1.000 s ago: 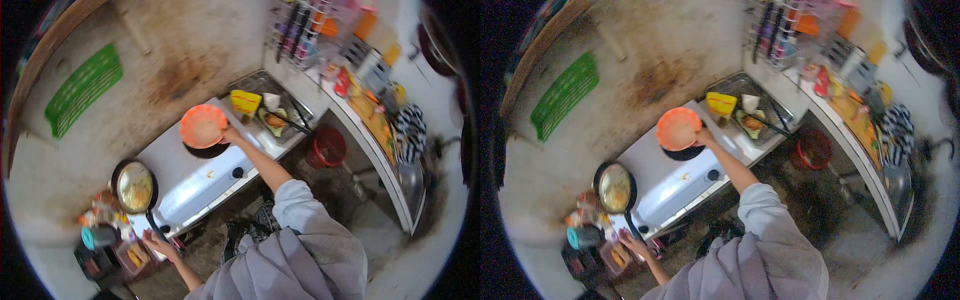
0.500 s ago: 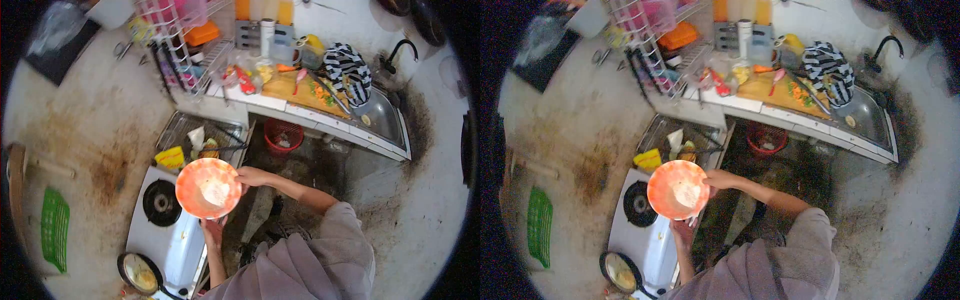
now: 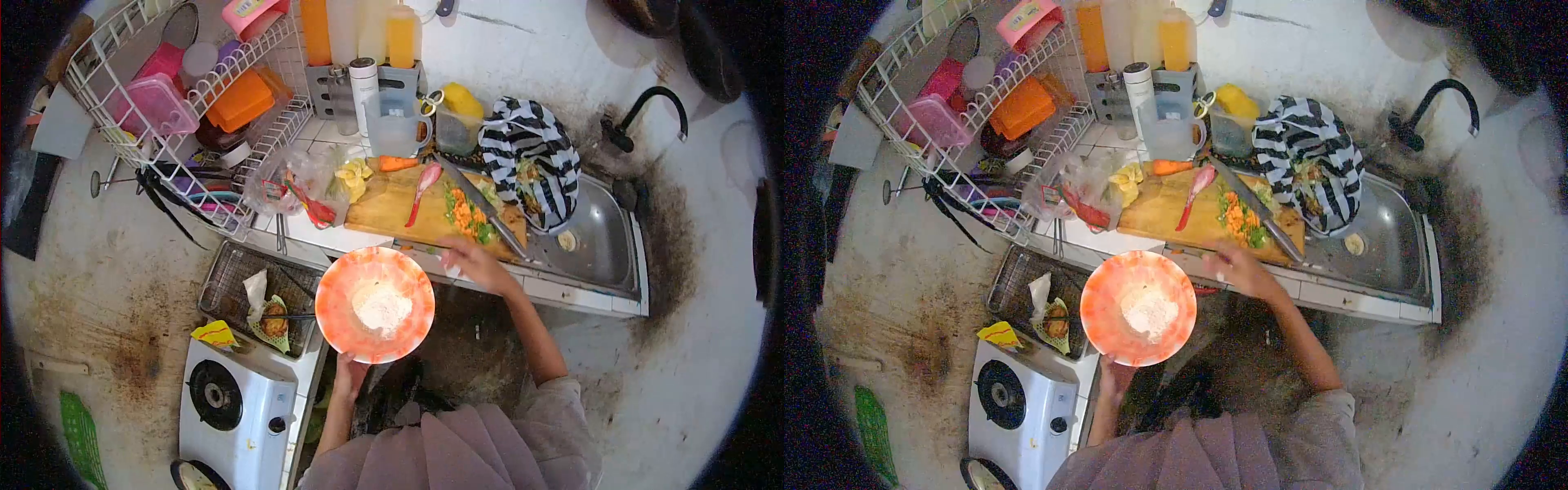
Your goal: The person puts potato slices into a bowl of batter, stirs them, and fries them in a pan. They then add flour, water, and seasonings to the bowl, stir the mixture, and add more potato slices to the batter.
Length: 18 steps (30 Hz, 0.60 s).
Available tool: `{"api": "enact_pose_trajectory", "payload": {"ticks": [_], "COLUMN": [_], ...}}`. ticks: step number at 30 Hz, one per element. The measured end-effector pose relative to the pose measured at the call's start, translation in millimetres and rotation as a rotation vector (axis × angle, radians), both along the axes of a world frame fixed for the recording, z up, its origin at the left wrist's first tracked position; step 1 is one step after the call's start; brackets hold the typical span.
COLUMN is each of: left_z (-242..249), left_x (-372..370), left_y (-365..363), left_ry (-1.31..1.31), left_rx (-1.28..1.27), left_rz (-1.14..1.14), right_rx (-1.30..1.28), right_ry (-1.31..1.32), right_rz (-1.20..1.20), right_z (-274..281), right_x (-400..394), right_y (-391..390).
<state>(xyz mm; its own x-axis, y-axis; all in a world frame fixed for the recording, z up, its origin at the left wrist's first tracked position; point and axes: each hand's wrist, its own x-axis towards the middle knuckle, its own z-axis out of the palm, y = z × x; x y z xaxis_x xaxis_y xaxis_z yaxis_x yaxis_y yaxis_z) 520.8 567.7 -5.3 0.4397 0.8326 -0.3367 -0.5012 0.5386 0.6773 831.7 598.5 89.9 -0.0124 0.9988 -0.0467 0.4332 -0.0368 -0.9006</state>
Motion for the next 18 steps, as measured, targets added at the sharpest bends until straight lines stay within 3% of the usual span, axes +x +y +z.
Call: {"api": "enact_pose_trajectory", "payload": {"ticks": [6,12,14,16,18], "left_z": [40.2,92.1,100.7,110.1,118.0], "left_x": [20.5,55.3,62.3,72.3,83.7], "left_y": [36.3,104.3,133.8,156.6,171.0], "left_ry": [-0.077,-0.106,-0.073,-0.121,-0.122], "left_rx": [0.013,0.107,0.126,0.130,0.137], "left_rz": [0.014,-0.029,-0.107,-0.118,-0.054], "right_rx": [0.399,0.393,0.435,0.292,0.290], "right_ry": [0.010,-0.394,-0.391,-0.312,-0.395], "right_rz": [-0.184,-0.405,-0.387,-0.489,-0.451], "right_z": [21.6,15.4,17.7,16.0,5.7], "right_x": [58.5,83.4,84.0,86.3,85.4], "right_y": [109.2,190.2,200.8,211.6,223.7]}}
